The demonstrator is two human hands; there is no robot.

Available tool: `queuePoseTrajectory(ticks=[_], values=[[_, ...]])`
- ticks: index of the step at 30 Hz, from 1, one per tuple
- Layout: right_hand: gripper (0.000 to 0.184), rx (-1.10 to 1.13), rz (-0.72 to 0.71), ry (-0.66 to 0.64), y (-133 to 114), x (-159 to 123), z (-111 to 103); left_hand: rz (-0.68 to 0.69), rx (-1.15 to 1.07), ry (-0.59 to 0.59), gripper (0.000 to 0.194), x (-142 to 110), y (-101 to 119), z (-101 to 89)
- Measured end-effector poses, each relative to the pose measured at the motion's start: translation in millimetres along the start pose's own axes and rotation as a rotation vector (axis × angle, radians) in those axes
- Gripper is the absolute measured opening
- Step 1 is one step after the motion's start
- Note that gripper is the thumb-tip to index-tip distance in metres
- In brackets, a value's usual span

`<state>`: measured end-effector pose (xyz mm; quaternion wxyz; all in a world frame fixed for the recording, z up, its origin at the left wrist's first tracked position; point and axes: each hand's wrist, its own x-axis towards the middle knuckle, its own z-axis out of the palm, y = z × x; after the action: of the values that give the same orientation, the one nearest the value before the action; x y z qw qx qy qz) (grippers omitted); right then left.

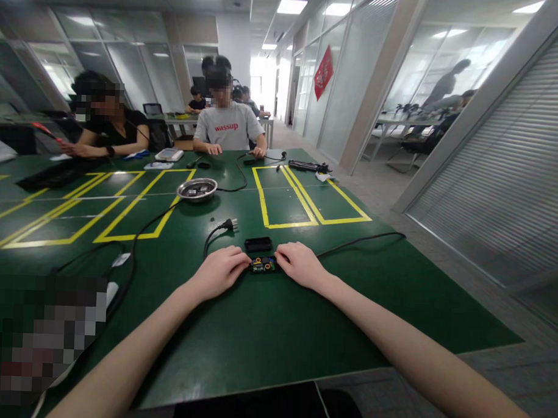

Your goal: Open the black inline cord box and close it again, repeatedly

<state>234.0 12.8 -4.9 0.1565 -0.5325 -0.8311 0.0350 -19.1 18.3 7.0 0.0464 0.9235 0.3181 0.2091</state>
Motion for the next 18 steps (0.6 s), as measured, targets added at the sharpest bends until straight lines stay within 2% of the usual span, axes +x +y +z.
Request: queuePoseTrajectory(ticks=[4,12,18], values=[[0.031,-0.043,-0.003,0.010,5,2,1,0.009,0.054,0.005,0.020,2,-2,1.0],[0.032,-0.006,-0.034,0.038,8,4,2,0.023,0.019,-0.078,0.023,-1,-7,-3.9],[0.024,0.100,0.003,0.080,16,6,5,0.025,0.047,-0.090,0.029,0,-4,-5.7]])
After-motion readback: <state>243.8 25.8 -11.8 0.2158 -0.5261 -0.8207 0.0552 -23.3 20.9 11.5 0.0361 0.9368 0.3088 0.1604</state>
